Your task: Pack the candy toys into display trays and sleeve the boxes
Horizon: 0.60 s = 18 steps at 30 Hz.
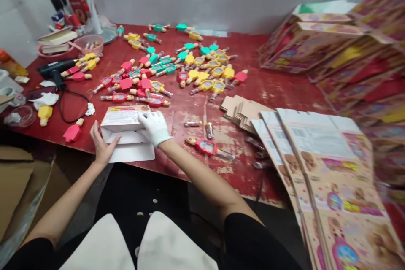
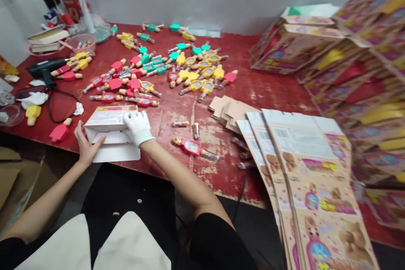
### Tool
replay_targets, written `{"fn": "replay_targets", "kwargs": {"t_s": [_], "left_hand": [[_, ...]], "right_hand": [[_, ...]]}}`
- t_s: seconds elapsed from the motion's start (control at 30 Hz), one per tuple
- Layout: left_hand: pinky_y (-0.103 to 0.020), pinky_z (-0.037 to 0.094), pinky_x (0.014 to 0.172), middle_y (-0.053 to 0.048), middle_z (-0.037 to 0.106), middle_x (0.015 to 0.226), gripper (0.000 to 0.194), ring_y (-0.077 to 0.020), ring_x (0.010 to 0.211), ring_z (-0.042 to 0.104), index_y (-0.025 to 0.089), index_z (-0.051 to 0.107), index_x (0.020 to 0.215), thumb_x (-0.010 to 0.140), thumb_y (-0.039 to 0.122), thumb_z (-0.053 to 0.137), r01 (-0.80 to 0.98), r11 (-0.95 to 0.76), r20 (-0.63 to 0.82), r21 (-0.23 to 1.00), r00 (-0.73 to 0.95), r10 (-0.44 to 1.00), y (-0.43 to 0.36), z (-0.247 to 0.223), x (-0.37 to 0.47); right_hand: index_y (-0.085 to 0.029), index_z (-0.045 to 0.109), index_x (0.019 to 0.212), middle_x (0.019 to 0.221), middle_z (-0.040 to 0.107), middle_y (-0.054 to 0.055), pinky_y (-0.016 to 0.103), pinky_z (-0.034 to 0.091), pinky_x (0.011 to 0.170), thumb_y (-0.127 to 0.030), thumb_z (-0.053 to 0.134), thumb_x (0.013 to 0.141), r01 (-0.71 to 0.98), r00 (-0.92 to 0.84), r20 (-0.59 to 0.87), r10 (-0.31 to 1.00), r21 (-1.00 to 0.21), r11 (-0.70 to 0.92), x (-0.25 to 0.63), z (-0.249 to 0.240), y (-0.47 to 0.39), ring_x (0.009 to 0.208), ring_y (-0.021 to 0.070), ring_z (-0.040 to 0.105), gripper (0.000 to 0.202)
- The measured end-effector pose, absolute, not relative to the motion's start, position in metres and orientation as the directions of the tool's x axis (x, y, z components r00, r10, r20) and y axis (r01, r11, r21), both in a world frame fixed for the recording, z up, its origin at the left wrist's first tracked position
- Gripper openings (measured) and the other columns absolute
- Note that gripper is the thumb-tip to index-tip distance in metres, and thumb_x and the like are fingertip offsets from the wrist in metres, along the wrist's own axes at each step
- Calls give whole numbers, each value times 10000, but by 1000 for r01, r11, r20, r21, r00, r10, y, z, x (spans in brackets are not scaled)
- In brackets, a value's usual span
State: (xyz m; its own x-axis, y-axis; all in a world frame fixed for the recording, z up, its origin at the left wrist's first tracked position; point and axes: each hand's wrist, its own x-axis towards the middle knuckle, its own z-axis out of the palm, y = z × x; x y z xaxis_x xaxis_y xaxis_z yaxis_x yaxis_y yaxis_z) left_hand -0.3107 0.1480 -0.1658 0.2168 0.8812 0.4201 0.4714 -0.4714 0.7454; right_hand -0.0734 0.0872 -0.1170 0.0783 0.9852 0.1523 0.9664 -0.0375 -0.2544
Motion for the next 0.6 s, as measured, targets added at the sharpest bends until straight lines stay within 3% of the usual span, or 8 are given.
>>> {"fn": "replay_targets", "kwargs": {"t_s": [0.07,0.13,0.2,0.27,0.43,0.6], "left_hand": [[-498,362,1239,-222,261,1592,1095,-324,1511,347,234,187,1560,730,478,858,341,-256,253,905,54,966,122,-170,-306],[-443,431,1182,-187,341,1561,1023,-272,1443,454,279,223,1511,731,450,861,66,-28,32,997,-61,998,96,-171,-296],[-383,483,1107,-128,527,1392,871,-213,1278,593,266,382,1389,699,430,888,-246,187,-193,951,-1,981,80,-168,-282],[-365,516,1028,-93,631,1208,708,-188,1112,658,216,539,1209,648,418,922,-426,372,-332,825,167,928,80,-163,-267],[-394,539,929,-41,688,1018,663,-172,906,660,192,604,1047,521,348,976,-506,381,-334,773,185,924,96,-139,-242],[-324,534,845,-25,707,1004,692,-168,903,660,209,640,1116,513,279,973,-472,432,-254,769,394,883,78,-125,-227]], "right_hand": [[-172,573,1407,1422,551,176,519,376,1121,-412,732,848,956,40,159,986,-295,9,-67,-116,84,1288,346,472,629],[-180,578,1420,1468,536,161,472,411,1124,-400,742,836,936,-2,149,989,-349,55,-61,-118,80,1323,322,489,646],[-197,627,1371,1432,582,132,440,467,1084,-401,698,864,908,41,161,986,-418,30,-56,-122,76,1290,292,548,552],[-227,663,1327,1377,629,103,449,497,1055,-432,643,889,875,149,183,972,-481,-44,-52,-124,72,1247,284,596,484],[-239,695,1270,1251,699,102,461,545,978,-504,627,851,862,185,142,972,-498,-91,-43,-103,63,1124,297,668,501],[-264,505,1514,1345,660,115,523,548,962,-516,617,850,845,188,57,981,-518,-131,-54,-71,63,1139,343,670,719]]}}
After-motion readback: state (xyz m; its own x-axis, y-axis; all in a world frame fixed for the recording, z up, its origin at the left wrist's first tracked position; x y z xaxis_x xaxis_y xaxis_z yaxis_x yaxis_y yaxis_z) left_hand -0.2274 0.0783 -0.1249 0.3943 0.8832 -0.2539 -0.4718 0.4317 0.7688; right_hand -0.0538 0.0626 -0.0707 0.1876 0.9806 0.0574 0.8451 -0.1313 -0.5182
